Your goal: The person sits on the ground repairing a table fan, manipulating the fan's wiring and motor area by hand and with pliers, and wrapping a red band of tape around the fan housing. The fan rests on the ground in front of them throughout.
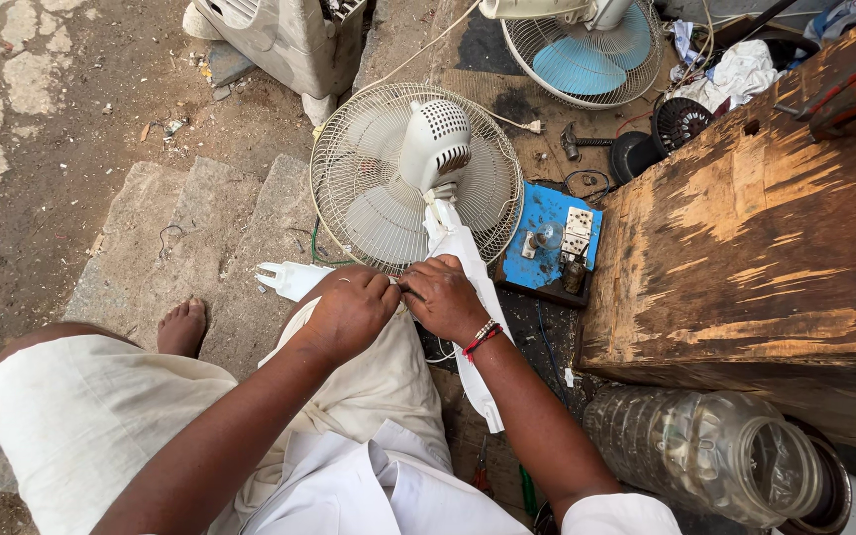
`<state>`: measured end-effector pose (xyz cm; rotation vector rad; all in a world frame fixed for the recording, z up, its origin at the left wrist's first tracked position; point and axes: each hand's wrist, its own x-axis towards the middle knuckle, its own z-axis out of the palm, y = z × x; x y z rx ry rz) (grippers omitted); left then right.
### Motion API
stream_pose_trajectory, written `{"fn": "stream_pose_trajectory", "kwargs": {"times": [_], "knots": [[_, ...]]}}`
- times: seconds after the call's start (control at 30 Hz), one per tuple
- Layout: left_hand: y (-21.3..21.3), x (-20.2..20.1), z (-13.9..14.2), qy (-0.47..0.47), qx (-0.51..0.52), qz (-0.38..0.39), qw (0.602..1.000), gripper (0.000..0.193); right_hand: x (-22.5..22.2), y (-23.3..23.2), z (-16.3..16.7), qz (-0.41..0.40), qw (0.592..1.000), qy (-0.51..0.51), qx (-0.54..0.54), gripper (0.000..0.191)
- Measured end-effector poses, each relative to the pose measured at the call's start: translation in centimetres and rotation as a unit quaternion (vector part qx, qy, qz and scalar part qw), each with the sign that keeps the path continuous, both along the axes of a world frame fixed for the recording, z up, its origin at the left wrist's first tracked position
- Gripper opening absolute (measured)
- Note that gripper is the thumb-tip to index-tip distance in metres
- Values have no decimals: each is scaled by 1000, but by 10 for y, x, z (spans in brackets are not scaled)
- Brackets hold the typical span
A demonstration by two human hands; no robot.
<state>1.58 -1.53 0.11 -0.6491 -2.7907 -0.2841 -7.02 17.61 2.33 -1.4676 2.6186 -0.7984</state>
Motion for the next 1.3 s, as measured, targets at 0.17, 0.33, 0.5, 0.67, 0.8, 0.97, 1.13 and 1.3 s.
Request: {"fn": "stream_pose_trajectory", "kwargs": {"times": [0.17, 0.33, 0.5, 0.67, 0.8, 0.97, 1.13, 1.3], "knots": [[20, 3, -34, -68, 251, 184, 948, 14, 5, -2, -1, 0, 999, 47, -23, 16], [23, -14, -47, -438, 679, 305, 504, 18, 8, -3, 2, -10, 998, 56, -25, 15], [19, -8, -18, -444, 652, 321, 524, 25, 6, -3, 3, -18, 998, 42, -36, 14], [16, 10, 22, -169, 401, 207, 876, 16, 5, -1, 1, -29, 999, 4, -36, 13], [6, 5, 36, 27, 240, 57, 969, 21, 2, -1, 1, -21, 999, -14, -42, 14], [-1, -5, 30, 15, 154, 26, 988, 18, -3, 0, 3, -10, 999, -31, -38, 14], [-6, -9, 19, 8, 71, 14, 997, 22, -7, -2, 5, -14, 997, -58, -38, 13], [-5, -12, 4, -125, 119, 62, 983, 11, -8, -5, 8, -12, 998, -29, -50, 13]]}}
